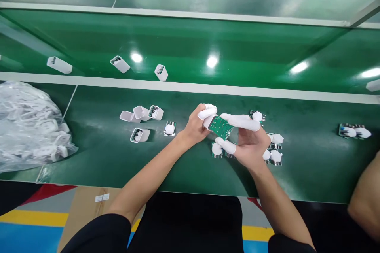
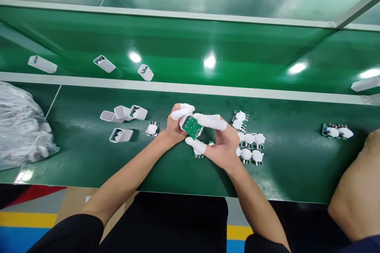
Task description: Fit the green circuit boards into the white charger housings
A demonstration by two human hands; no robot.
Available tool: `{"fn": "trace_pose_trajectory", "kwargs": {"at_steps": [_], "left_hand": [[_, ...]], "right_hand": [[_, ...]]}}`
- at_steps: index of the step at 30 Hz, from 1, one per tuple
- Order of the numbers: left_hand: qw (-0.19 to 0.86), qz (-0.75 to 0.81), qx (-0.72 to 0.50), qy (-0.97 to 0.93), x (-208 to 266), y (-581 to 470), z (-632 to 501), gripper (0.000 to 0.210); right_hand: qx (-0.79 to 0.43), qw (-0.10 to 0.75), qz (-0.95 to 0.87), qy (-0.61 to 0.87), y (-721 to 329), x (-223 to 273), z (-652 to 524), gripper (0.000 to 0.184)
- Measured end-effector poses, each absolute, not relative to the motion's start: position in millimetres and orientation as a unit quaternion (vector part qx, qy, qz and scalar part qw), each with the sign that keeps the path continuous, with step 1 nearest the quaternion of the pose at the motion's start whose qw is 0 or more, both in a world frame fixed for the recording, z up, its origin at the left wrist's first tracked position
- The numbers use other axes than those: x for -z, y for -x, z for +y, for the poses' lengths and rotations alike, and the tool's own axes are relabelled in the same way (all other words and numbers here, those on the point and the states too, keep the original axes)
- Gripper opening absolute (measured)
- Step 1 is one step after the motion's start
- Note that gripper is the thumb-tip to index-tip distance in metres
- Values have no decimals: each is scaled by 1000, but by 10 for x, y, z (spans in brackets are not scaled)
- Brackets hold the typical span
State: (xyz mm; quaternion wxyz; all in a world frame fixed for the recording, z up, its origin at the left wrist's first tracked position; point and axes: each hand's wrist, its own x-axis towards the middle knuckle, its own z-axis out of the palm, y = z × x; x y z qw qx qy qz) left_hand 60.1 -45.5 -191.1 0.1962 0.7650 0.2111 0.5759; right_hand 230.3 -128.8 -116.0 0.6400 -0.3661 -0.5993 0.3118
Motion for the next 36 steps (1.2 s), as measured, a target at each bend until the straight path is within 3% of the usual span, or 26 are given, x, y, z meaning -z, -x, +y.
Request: {"fn": "trace_pose_trajectory", "kwargs": {"at_steps": [11, 31, 36], "left_hand": [[205, 233, -551, -774, 1967, -580, -482, 46], [141, 204, -566, -786, 1853, -631, -448, 39], [140, 219, -555, -790, 1895, -632, -451, 36]], "right_hand": [[-286, 604, -638, 382, -2351, 1226, -1299, 70], [-203, 570, -662, 443, -2338, 1103, -1270, 58], [-187, 546, -672, 464, -2374, 1127, -1239, 70]]}}
